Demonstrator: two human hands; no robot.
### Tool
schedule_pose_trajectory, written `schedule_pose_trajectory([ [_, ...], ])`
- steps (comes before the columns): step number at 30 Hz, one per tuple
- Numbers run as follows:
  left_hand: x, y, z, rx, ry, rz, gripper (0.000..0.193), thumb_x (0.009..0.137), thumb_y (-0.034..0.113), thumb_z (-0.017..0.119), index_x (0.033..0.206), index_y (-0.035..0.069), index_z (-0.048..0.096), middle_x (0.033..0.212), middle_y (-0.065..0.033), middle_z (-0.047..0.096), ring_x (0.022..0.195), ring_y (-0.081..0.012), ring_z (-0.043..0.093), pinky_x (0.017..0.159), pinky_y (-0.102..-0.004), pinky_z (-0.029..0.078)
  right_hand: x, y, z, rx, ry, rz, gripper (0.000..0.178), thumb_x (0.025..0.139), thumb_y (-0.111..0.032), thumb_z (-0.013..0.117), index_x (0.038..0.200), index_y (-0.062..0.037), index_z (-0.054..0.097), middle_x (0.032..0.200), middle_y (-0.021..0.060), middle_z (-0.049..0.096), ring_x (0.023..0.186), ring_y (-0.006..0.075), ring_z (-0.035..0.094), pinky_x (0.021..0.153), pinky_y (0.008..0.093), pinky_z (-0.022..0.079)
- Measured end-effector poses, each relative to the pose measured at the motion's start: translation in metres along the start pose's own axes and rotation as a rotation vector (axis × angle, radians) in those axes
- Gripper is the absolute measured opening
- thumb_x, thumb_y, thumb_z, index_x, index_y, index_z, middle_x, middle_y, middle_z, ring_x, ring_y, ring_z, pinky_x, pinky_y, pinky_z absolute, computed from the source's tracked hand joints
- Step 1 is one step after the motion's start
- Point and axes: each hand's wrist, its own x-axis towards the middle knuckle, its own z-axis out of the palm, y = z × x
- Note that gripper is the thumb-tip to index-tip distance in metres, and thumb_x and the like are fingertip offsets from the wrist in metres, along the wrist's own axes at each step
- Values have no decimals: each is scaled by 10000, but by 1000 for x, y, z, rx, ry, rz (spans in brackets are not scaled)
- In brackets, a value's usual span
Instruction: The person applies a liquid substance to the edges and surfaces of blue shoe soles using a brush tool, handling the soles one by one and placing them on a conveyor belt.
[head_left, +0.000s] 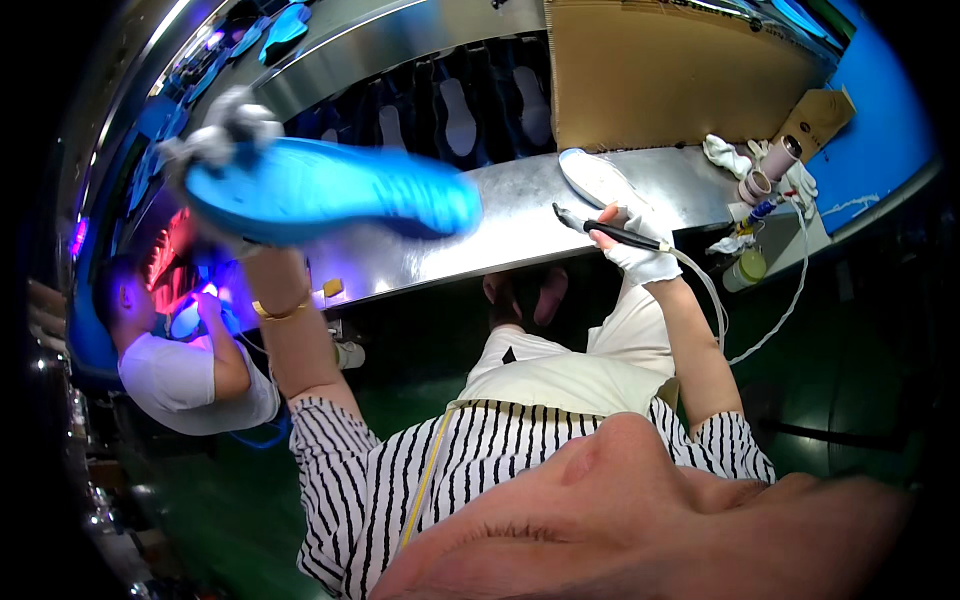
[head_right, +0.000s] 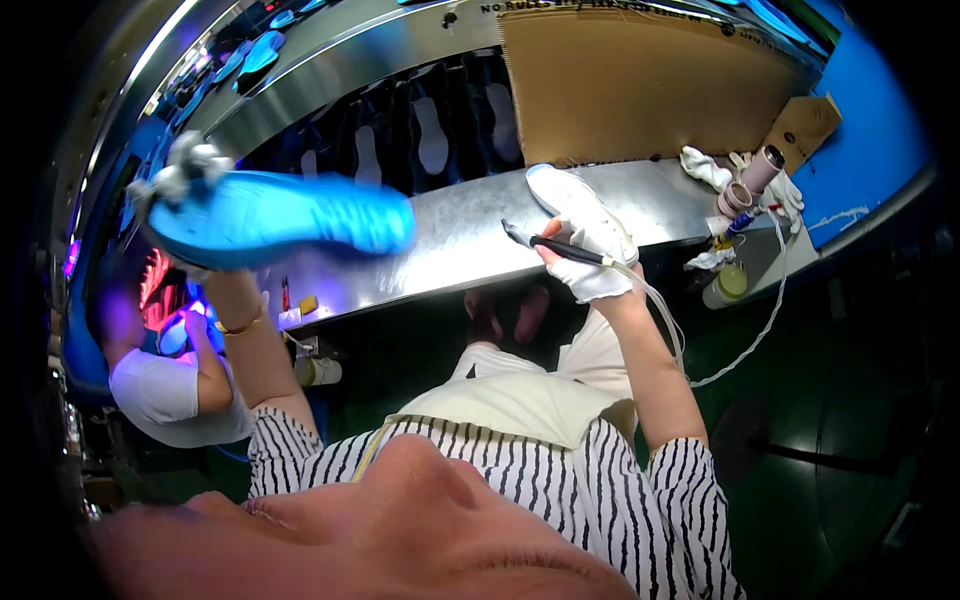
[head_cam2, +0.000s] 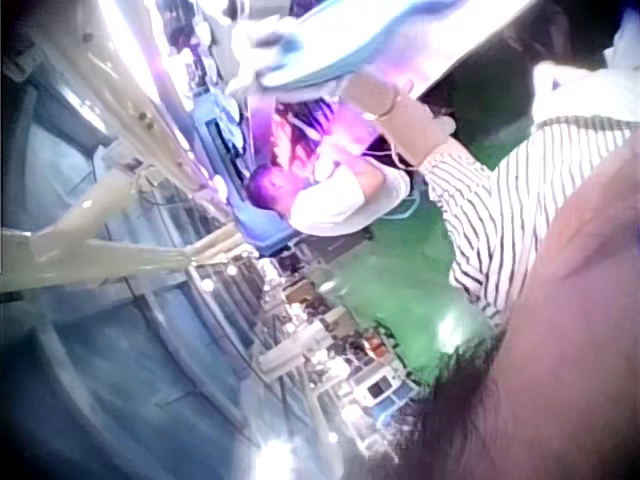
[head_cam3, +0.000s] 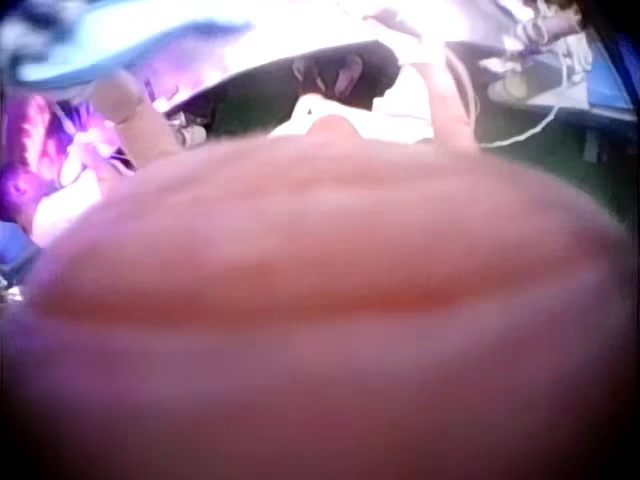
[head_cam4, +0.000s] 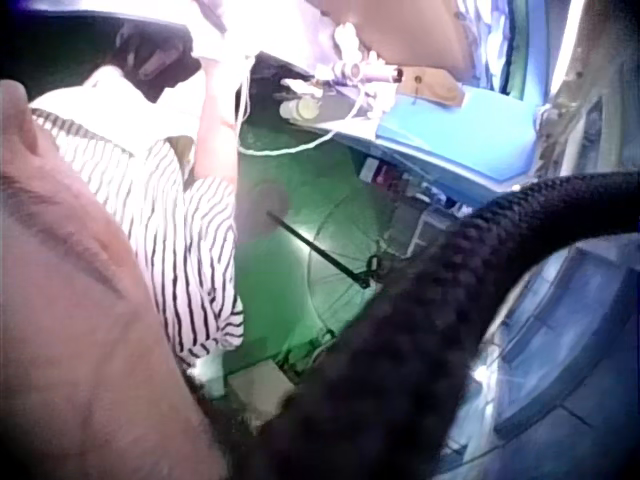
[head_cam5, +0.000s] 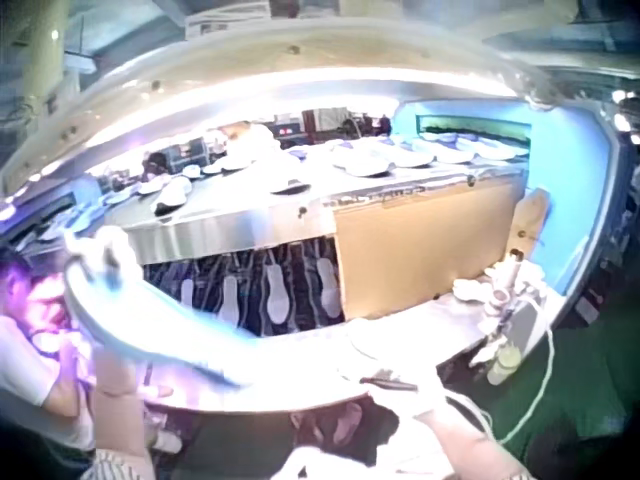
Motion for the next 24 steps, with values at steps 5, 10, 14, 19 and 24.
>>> schedule_pose_trajectory([
  [5, -78, -149, 3, -578, 225, -479, 581, 949, 488, 376, 600, 60, 557, 869, -172, 577, 782, -265, 534, 707, -329, 446, -3, 5, -4, 262, 70, 36, 188, 778, 40, 662, 878, -33, 520, 791, 47, 603, 672, 104, 591, 620, 236, 482],
  [10, -162, -206, 48, -949, 441, -780, 933, 780, 791, 318, 1400, 95, 339, 1389, -254, 368, 1319, -436, 290, 1029, -666, 234, -1, -16, -4, 339, 16, 51, 186, 789, 21, 660, 877, -40, 508, 810, 52, 574, 679, 98, 566, 652, 231, 473],
  [14, -163, -219, 62, -976, 497, -824, 1023, 719, 846, 331, 1384, 68, 341, 1319, -275, 429, 1193, -492, 432, 1007, -649, 303, 9, -28, 20, 238, -24, 91, 179, 740, -62, 724, 836, -38, 575, 699, 39, 597, 630, 102, 576, 610, 209, 455],
  [19, -144, -238, 87, -754, 604, -685, 874, 802, 772, 325, 1336, 85, 401, 1252, -181, 520, 1094, -349, 560, 932, -493, 473, 36, -31, 26, 265, 17, 3, 151, 794, 21, 658, 870, -39, 542, 786, 27, 593, 682, 78, 545, 635, 229, 456],
  [24, -145, -254, 90, -542, 720, -656, 859, 825, 754, 300, 1353, 81, 381, 1283, -162, 496, 1125, -287, 535, 961, -400, 461, 37, -43, 46, 83, 67, -216, 173, 768, -6, 686, 903, -11, 577, 770, 63, 595, 670, 114, 579, 629, 249, 487],
])
